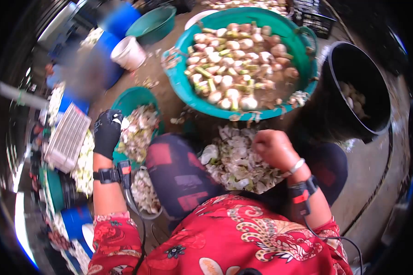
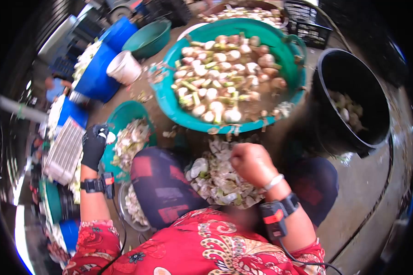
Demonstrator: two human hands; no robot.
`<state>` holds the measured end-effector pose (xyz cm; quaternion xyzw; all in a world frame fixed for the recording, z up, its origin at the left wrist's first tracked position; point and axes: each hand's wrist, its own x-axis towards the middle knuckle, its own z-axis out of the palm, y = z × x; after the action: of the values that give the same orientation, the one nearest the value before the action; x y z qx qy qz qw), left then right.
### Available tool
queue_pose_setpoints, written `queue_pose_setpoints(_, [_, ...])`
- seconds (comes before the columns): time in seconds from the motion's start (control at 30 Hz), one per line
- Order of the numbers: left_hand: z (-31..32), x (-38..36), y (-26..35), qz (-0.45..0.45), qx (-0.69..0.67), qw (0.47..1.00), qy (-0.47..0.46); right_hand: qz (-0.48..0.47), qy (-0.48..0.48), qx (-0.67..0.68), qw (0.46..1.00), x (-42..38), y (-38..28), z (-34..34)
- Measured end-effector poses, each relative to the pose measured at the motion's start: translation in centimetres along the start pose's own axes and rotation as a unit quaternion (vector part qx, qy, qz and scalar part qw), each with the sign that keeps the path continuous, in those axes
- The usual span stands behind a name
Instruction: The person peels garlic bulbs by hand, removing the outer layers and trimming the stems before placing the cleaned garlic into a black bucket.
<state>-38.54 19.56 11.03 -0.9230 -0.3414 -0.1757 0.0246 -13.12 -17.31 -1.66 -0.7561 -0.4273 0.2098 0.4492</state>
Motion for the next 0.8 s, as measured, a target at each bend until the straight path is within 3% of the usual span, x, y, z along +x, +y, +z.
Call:
queue_pose_setpoints(0.03, [-0.2, -1.7, -3.2, -0.067, 0.026, 0.997, -0.040, 0.037, 0.003, 0.045, 0.998, 0.1, -0.4, -0.6])
queue_pose_setpoints(0.1, [0.6, -7.1, -11.5, -0.091, 0.133, 0.981, -0.105, 0.087, 0.024, 0.115, 0.989, 0.2, -0.9, -1.1])
queue_pose_setpoints(0.2, [3.7, -15.7, -19.2, -0.133, 0.221, 0.908, -0.330, 0.107, 0.018, 0.142, 0.984, 0.4, -0.7, -0.8])
queue_pose_setpoints(0.23, [3.5, -16.6, -17.6, -0.207, 0.216, 0.898, -0.323, 0.110, 0.013, 0.147, 0.983, 0.5, -0.8, -0.7])
queue_pose_setpoints(0.27, [2.9, -16.5, -16.2, -0.119, 0.177, 0.936, -0.282, 0.115, 0.019, 0.152, 0.982, 0.7, -0.9, -0.9])
queue_pose_setpoints(0.33, [5.3, -14.6, -18.3, -0.114, 0.077, 0.978, -0.159, 0.130, 0.056, 0.202, 0.969, 1.1, -0.5, -0.6])
queue_pose_setpoints(0.37, [3.3, -10.2, -10.8, -0.212, 0.007, 0.967, -0.141, 0.144, 0.081, 0.230, 0.959, 1.4, -0.4, -0.8])
queue_pose_setpoints(0.43, [2.6, -3.6, -3.2, -0.224, -0.157, 0.946, -0.173, 0.160, 0.139, 0.281, 0.936, 2.1, -0.7, -1.4])
queue_pose_setpoints(0.47, [2.4, -0.7, 0.3, -0.119, -0.120, 0.968, -0.186, 0.162, 0.168, 0.306, 0.923, 2.3, -0.8, -1.7])
queue_pose_setpoints(0.5, [2.5, 1.7, 4.6, 0.069, -0.220, 0.965, -0.127, 0.168, 0.200, 0.334, 0.906, 2.5, -1.2, -2.0])
queue_pose_setpoints(0.57, [3.9, 5.6, 12.5, 0.121, -0.315, 0.914, -0.227, 0.173, 0.239, 0.377, 0.878, 2.4, -0.5, -2.3])
queue_pose_setpoints(0.63, [7.9, 8.2, 18.2, 0.314, -0.249, 0.888, -0.226, 0.180, 0.261, 0.408, 0.856, 2.3, -0.2, -2.7])
queue_pose_setpoints(0.7, [11.7, 9.7, 23.5, 0.411, -0.188, 0.860, -0.237, 0.189, 0.264, 0.416, 0.850, 2.0, -0.1, -3.2])
queue_pose_setpoints(0.8, [15.2, 11.5, 29.8, 0.458, 0.014, 0.842, -0.284, 0.188, 0.283, 0.403, 0.850, 1.9, 0.0, -3.7])
